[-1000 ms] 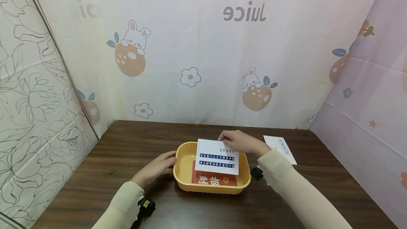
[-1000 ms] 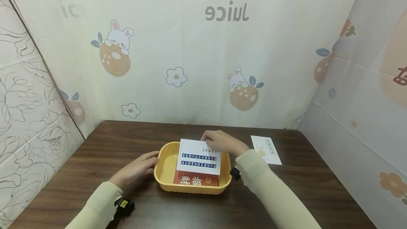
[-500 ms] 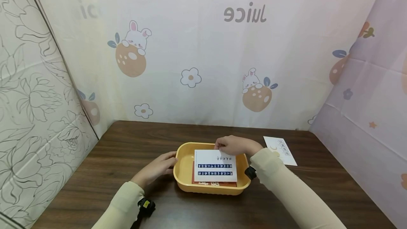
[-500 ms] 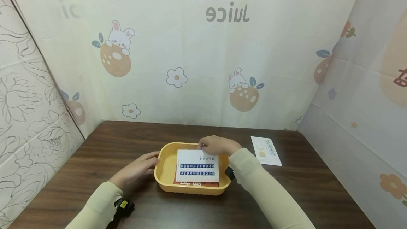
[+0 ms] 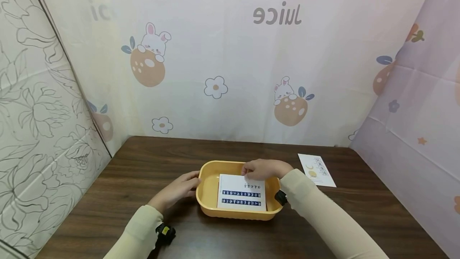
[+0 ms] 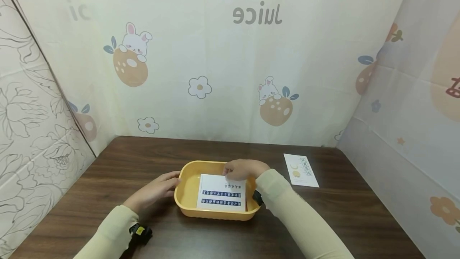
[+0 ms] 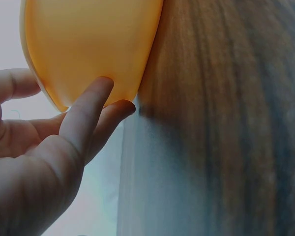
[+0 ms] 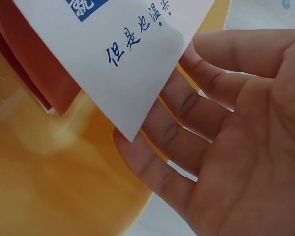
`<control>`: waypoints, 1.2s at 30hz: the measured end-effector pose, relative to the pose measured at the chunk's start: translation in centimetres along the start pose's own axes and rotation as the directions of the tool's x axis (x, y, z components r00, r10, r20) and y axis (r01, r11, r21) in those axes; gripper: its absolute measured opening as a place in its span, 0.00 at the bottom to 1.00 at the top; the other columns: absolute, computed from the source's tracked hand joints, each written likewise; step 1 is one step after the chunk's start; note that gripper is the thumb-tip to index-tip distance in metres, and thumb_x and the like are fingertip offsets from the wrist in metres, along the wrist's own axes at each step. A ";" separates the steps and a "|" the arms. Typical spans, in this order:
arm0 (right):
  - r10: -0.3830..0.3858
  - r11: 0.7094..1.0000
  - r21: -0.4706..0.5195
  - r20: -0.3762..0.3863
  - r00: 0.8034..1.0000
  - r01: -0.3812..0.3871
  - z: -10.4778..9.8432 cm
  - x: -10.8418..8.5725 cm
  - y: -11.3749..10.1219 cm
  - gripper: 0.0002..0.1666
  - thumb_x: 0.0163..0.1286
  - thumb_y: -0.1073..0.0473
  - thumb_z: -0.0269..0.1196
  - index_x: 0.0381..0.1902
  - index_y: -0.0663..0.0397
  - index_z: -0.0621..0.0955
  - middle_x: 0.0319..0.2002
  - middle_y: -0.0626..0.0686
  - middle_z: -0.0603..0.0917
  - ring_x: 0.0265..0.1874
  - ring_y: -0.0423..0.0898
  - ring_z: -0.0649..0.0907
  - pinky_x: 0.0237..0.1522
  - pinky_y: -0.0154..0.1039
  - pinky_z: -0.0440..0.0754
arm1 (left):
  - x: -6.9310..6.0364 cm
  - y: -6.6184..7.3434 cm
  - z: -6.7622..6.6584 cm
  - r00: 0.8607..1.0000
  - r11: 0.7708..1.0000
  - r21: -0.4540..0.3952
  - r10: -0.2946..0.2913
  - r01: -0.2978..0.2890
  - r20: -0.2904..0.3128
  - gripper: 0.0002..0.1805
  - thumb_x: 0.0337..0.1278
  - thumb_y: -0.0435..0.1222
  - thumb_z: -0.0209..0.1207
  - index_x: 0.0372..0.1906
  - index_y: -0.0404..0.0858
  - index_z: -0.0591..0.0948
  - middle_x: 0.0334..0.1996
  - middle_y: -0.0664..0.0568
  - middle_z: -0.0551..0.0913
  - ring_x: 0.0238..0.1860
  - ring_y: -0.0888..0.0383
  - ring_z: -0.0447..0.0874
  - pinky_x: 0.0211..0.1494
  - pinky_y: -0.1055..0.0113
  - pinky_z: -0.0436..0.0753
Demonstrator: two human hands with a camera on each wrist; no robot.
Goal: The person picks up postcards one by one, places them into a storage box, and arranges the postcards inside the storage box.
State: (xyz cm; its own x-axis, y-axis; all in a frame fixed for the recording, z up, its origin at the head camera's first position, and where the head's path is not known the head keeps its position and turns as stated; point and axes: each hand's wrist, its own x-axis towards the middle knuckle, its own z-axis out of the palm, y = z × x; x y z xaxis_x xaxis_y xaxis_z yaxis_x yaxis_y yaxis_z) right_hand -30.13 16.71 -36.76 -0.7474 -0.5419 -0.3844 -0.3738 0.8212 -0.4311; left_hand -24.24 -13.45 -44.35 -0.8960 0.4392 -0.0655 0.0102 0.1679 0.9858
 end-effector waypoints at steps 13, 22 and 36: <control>0.046 0.998 -0.044 0.024 0.999 -0.045 0.4 0.1 0.2 0.10 0.74 0.47 0.60 0.49 0.38 0.81 0.41 0.43 0.80 0.43 0.46 0.76 0.52 0.50 0.75 | 0.0 -0.1 -0.1 1.000 1.000 -0.002 -0.002 0.002 0.000 0.30 0.78 0.39 0.45 0.74 0.24 0.59 0.69 0.30 0.66 0.64 0.41 0.73 0.60 0.51 0.79; 0.054 0.998 -0.047 0.043 0.998 -0.052 0.5 0.0 -0.2 0.13 0.74 0.46 0.60 0.52 0.39 0.82 0.46 0.43 0.81 0.46 0.46 0.76 0.58 0.54 0.74 | 0.1 -0.2 0.0 1.000 1.000 0.013 -0.011 0.011 -0.013 0.30 0.78 0.40 0.46 0.74 0.25 0.60 0.69 0.31 0.66 0.64 0.42 0.74 0.59 0.52 0.80; 0.070 0.996 -0.062 0.080 0.994 -0.065 0.6 0.2 -0.5 0.16 0.74 0.45 0.59 0.55 0.40 0.82 0.52 0.44 0.81 0.52 0.47 0.77 0.63 0.56 0.72 | 0.1 0.0 0.0 1.000 1.000 0.005 -0.007 0.007 -0.012 0.30 0.78 0.39 0.46 0.74 0.25 0.60 0.70 0.31 0.66 0.64 0.42 0.73 0.60 0.52 0.80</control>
State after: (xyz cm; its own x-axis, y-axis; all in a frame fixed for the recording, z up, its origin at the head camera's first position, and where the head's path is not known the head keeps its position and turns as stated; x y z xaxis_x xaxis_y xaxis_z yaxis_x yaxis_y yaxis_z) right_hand -29.81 16.07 -37.11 -0.7254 -0.4955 -0.4778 -0.3576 0.8644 -0.3535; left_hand -24.32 -13.40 -44.41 -0.9014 0.4272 -0.0701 0.0066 0.1754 0.9845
